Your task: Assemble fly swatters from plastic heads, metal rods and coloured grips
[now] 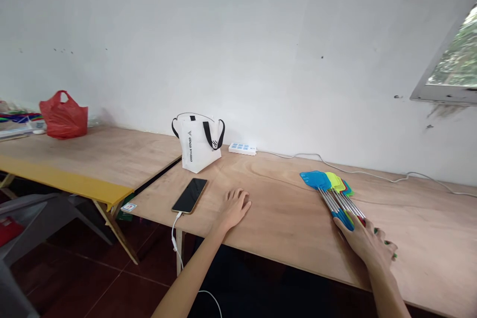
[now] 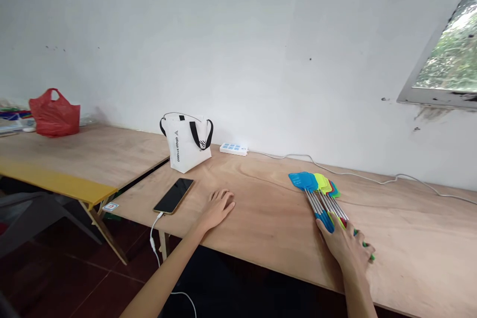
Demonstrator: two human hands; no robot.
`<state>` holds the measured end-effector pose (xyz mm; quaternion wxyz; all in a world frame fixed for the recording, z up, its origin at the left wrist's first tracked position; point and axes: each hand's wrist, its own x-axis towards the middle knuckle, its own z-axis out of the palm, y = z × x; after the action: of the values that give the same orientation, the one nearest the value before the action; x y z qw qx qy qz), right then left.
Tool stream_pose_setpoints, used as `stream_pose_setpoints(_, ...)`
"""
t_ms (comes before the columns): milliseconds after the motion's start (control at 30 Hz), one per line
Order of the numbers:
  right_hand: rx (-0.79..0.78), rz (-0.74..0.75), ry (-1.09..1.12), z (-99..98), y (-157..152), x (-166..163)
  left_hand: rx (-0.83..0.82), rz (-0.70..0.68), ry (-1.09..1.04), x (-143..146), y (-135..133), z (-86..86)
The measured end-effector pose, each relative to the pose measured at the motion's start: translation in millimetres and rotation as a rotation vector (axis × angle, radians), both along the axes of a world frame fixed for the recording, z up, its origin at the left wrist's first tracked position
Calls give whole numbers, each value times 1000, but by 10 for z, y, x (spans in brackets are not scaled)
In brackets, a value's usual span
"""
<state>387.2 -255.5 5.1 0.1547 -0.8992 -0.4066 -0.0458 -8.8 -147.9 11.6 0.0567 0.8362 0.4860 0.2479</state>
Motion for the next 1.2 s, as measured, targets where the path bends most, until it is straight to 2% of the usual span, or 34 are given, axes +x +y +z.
stream_pose_setpoints(400,-49,-13,5,24,-14,-60,27,1,21,4,10,-29)
stream_pose_setpoints(733,-18,9,29,-58,19,-48,42,-12,19,-2,44,-78)
stream_pose_setpoints(900,-22,6,43,-37,10,-62,43,-19,10,-7,42,-76)
stream_pose_setpoints(1000,41,-4,4,11,23,-116,45,-21,8,-7,36,-70)
stream_pose_setpoints(1100,114,143,-59,57,76,-297,47,-21,5,-8,31,-64)
stream_pose_setpoints(1200,121,448,-97,30,151,-641,45,-19,15,-10,25,-53)
